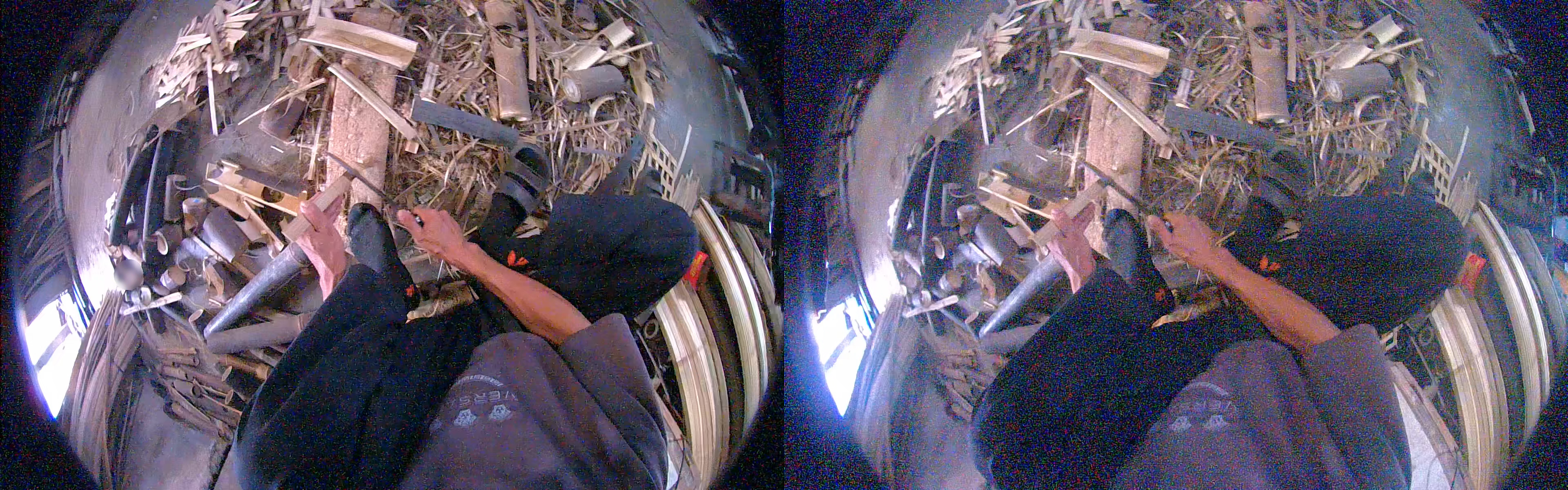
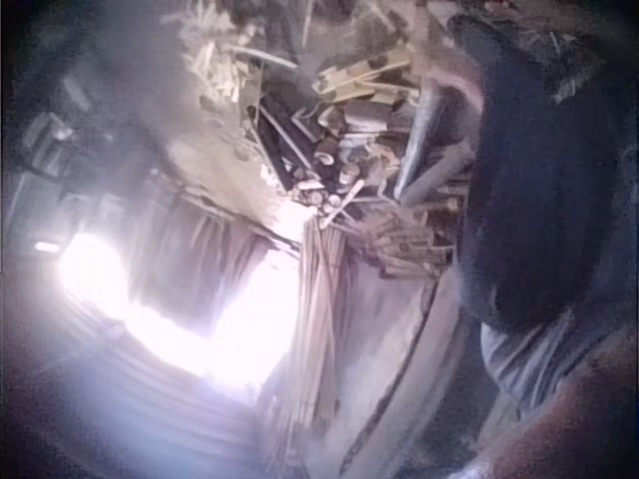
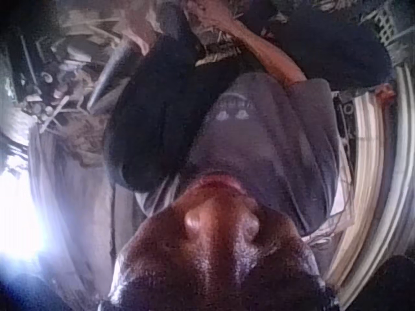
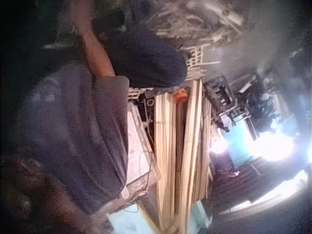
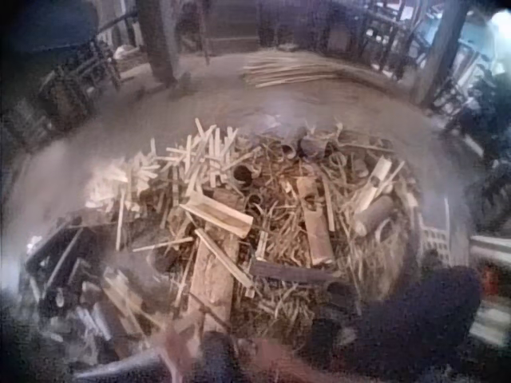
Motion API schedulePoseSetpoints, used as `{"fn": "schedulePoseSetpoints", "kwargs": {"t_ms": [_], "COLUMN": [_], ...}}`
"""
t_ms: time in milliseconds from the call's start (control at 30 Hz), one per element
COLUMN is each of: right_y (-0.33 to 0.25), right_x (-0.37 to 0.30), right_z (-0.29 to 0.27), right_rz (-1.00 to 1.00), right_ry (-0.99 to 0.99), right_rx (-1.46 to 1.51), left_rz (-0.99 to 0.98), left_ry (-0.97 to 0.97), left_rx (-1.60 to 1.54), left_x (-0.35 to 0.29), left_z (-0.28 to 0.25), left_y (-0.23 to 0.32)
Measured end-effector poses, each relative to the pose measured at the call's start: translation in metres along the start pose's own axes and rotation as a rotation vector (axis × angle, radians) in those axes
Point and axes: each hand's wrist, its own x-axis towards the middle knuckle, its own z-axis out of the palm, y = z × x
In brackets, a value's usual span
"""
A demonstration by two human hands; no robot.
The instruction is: The person sits on the floor and uses a knife to split a piece of bamboo into thin strips. They repeatedly position the bamboo on a wooden block, strike it with the knife, and separate the resulting strips.
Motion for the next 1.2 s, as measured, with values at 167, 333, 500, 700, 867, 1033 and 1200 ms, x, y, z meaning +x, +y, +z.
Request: {"fn": "schedulePoseSetpoints", "kwargs": {"t_ms": [167,333,500,700,867,1033,1200], "right_y": [0.035,0.02,0.02,0.054,0.044,0.052,0.052], "right_x": [0.007,-0.003,-0.001,0.019,0.011,0.012,0.015], "right_z": [0.012,0.01,0.007,0.013,0.013,0.018,0.018], "right_rz": [0.022,-0.051,0.029,0.085,-0.015,0.005,0.066], "right_ry": [0.164,0.091,0.062,0.026,0.06,0.108,0.045], "right_rx": [0.0,-0.083,0.039,0.075,0.215,0.192,0.208], "left_rz": [-0.009,-0.009,-0.027,-0.047,-0.177,0.06,0.039], "left_ry": [-0.009,0.023,0.025,0.037,0.071,-0.228,-0.247], "left_rx": [-0.017,-0.042,-0.071,-0.145,-0.36,-0.87,-0.564], "left_x": [0.003,0.007,0.013,0.024,0.039,0.171,0.249], "left_z": [0.007,-0.002,-0.007,-0.015,-0.049,-0.063,-0.04], "left_y": [0.001,0.001,0.002,0.01,0.028,0.126,0.181]}}
